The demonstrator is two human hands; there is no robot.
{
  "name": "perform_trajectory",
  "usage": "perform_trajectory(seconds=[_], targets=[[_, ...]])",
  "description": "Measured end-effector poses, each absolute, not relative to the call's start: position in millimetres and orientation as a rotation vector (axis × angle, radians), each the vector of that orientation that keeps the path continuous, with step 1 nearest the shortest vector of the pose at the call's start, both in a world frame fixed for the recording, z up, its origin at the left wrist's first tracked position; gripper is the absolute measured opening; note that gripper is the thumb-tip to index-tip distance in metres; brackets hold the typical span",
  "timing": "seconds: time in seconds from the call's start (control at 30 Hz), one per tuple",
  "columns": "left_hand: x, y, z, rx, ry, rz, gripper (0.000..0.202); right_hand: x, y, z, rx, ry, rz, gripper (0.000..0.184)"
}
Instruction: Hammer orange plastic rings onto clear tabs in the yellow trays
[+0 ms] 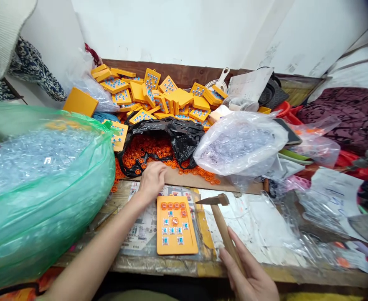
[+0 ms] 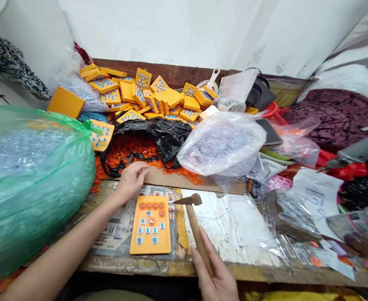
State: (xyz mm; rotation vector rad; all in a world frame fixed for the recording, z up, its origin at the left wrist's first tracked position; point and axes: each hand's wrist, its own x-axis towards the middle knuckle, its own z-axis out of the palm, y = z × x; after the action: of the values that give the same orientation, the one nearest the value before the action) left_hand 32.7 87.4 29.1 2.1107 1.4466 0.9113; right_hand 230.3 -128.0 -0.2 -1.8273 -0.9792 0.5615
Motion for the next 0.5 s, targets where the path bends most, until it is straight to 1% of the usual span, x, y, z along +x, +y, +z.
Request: perform_trajectory(seconds=[0.1, 0.27, 0.37, 0.5], targets=[[42.8, 130.7, 24.2, 2.153, 1.459, 0.812, 0.012, 226.4, -123.6, 1.6, -1.835, -0.896, 0.598, 0.052], [45.6, 141.9, 14.0, 2.207, 1.400, 0.619, 0.023, 225.5, -125.7, -1.0, -1.839, -0.845, 0.638, 0.056], [43.9, 138.5, 12.4, 2.233, 1.363, 0.563, 0.026, 224.8, -124.9, -0.9, -1.840, -0.861, 0.662, 0.054], [44.2, 133.7, 16.3, 2.254, 1.352, 0.613, 0.025, 225.7, -124.0, 0.0, -1.820, -0.933, 0.619, 0.048]])
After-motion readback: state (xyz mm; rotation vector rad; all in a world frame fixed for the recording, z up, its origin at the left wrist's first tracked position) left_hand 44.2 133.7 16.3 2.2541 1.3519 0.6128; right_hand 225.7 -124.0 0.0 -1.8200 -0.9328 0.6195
